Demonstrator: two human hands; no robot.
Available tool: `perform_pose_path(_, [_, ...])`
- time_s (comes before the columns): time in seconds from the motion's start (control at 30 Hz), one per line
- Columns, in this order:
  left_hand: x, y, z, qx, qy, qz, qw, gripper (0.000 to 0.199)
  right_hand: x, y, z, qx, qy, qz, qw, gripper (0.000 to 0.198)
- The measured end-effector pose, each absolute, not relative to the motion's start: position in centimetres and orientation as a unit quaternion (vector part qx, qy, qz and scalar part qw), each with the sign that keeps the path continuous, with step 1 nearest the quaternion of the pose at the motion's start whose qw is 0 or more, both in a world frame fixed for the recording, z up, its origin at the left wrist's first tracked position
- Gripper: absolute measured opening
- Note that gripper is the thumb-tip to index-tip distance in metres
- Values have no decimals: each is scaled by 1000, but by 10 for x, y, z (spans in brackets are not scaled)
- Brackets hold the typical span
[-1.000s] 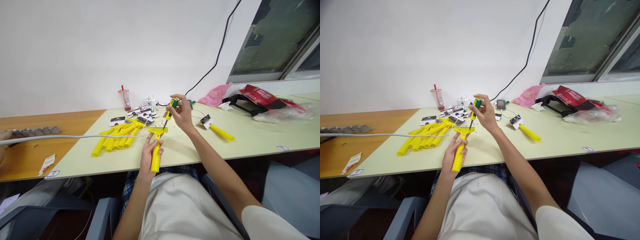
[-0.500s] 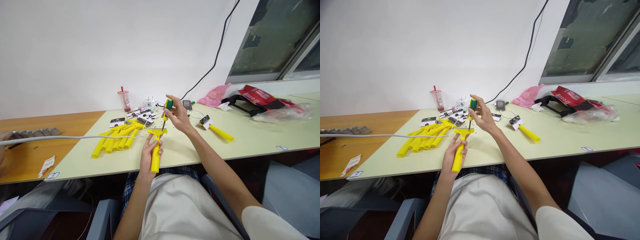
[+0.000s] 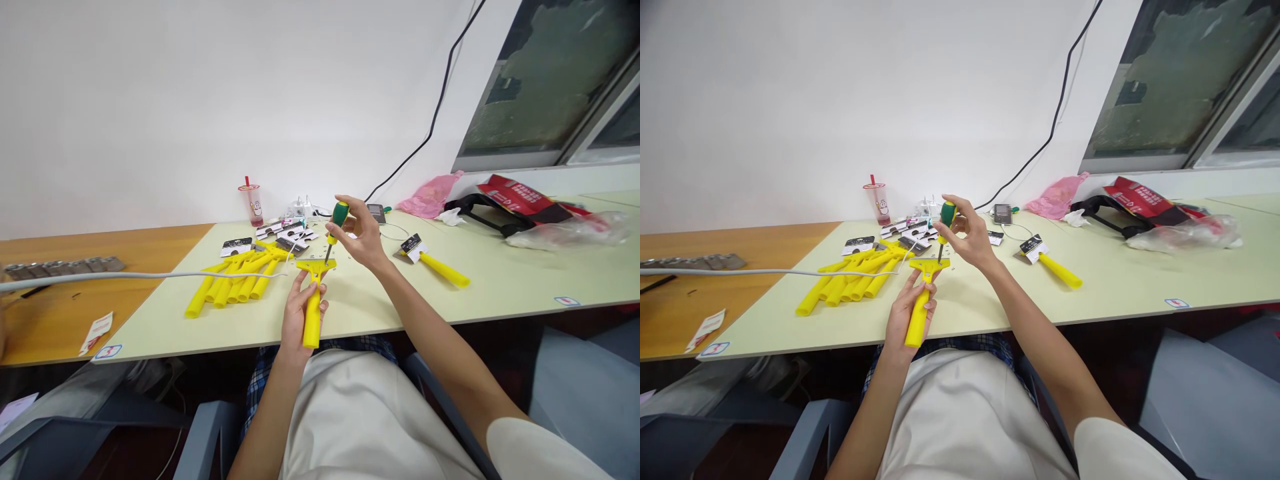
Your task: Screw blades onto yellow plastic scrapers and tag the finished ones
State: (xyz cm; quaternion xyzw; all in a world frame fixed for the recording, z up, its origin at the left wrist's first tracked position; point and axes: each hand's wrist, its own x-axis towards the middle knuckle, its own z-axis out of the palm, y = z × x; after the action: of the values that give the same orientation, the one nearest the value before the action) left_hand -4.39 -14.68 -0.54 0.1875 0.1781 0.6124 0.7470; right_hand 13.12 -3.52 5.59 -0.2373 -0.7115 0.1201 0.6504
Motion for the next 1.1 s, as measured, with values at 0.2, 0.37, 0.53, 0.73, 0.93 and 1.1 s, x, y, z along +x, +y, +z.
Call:
perform_pose_path(0.2, [-44,-147,-4,186,181,615,745,57,131,-35,56,-238,-708,109,655,60])
perform_pose_path(0.37, [-44,-147,-5,191,179,614,745,59,132,-34,55,-238,-707,112,656,63])
perform_pose_path(0.53, [-44,-148,-5,191,178,616,743,60,133,-32,53,-247,-703,105,658,68])
perform_pose_path(0.73, [-44,-150,-4,192,182,615,743,63,133,-30,53,-256,-695,80,667,70])
perform_pose_path(0.93, [-44,-149,-5,196,179,618,740,69,132,-31,54,-260,-691,76,670,69])
perform_pose_path(1.1, [-44,-150,-3,196,179,619,740,71,131,-33,56,-259,-683,72,679,67])
